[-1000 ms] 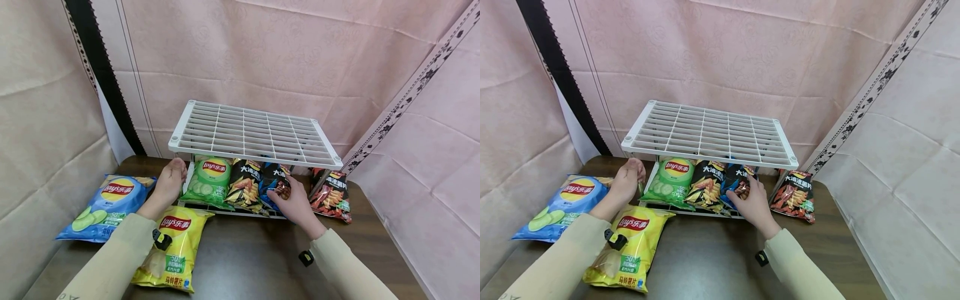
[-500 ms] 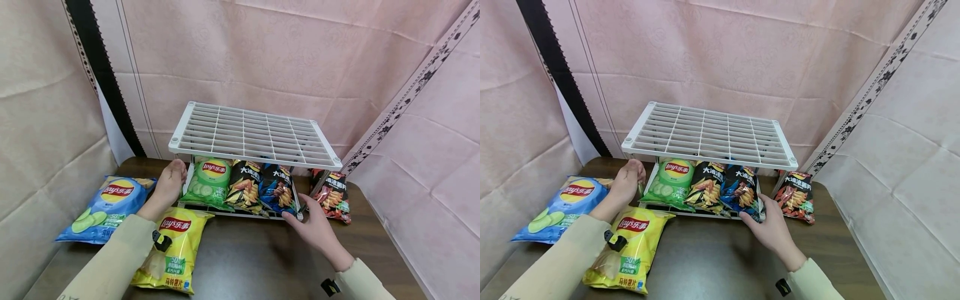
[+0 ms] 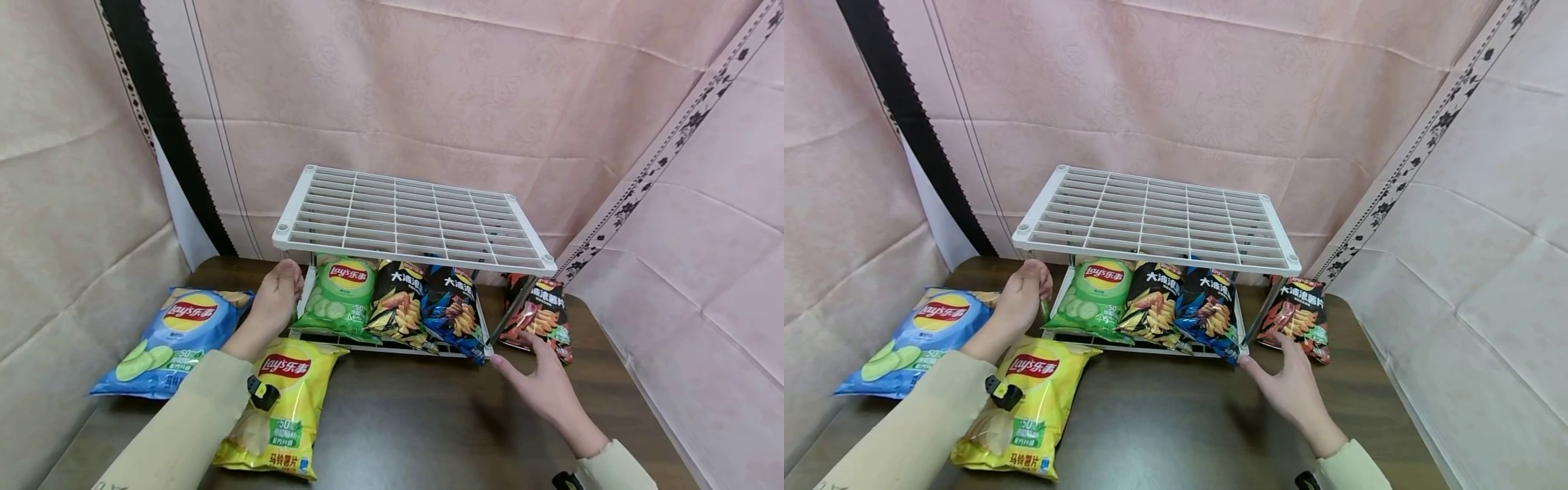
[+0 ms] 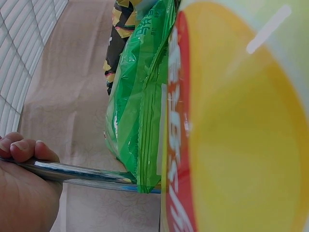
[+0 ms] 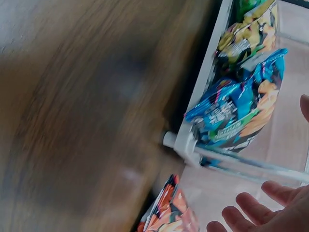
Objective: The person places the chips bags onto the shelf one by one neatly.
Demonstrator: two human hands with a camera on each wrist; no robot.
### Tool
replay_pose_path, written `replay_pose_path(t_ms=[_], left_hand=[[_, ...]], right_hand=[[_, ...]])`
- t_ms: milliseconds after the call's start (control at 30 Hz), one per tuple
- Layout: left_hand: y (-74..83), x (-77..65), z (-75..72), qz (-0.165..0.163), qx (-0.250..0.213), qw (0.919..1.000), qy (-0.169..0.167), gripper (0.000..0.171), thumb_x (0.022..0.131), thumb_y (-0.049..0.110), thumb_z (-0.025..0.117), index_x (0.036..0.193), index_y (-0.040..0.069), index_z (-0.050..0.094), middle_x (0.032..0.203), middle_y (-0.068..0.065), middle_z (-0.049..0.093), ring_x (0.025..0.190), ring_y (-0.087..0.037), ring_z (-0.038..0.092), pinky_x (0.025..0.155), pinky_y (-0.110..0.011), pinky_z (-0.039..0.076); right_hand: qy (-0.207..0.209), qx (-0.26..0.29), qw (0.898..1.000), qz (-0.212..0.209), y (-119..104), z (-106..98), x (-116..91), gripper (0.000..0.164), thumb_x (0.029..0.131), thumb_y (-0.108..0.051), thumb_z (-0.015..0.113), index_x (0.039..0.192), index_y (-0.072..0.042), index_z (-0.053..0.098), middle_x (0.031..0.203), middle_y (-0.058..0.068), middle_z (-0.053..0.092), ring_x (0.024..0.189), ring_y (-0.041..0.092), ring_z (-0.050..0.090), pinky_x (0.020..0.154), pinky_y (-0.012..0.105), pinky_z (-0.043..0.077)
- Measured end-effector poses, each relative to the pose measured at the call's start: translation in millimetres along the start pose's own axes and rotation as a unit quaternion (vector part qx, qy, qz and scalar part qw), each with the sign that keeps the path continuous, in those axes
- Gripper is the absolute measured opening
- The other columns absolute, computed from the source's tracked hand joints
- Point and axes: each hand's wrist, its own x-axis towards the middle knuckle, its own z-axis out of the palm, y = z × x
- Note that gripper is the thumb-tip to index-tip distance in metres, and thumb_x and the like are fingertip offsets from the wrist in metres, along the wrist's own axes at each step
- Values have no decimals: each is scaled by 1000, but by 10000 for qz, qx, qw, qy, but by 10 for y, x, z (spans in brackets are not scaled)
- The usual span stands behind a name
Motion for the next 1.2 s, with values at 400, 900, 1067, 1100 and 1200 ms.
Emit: replay_pose_path(t_ms=[400,900,1067,1100,1200], left_hand=[[-3,1,5,-72,-54,10000,5,49,108,32,17,89,-7,39,73,-10,36,65,-22,37,65,-30,32],[-81,23,3,-76,-76,9999,30,50,107,34,17,88,-6,39,73,-11,36,64,-22,37,64,-30,32],[-326,95,16,-117,-87,9999,80,49,107,38,17,86,-1,39,73,-11,36,64,-24,36,64,-31,31],[-351,102,20,-108,-80,9999,101,49,106,38,17,86,0,39,73,-11,36,64,-24,36,64,-31,31],[-393,116,34,-45,-74,9999,145,49,106,41,17,86,3,39,73,-12,36,64,-25,37,64,-31,32]], right_hand=[[339,27,9990,299,287,-55,168,96,85,-65,60,146,2,29,141,27,39,127,44,39,97,59,34],[280,26,9965,782,493,-89,331,102,86,-68,54,149,4,18,142,36,31,129,49,32,100,64,29],[345,114,9952,906,511,-85,361,103,86,-69,53,149,5,17,140,35,32,127,47,35,99,62,32],[376,145,9947,946,514,-86,366,103,86,-69,53,149,4,17,140,35,33,126,47,36,98,61,33],[504,291,9926,1070,522,-91,383,102,86,-69,53,150,3,17,138,33,35,123,45,39,97,60,35]])
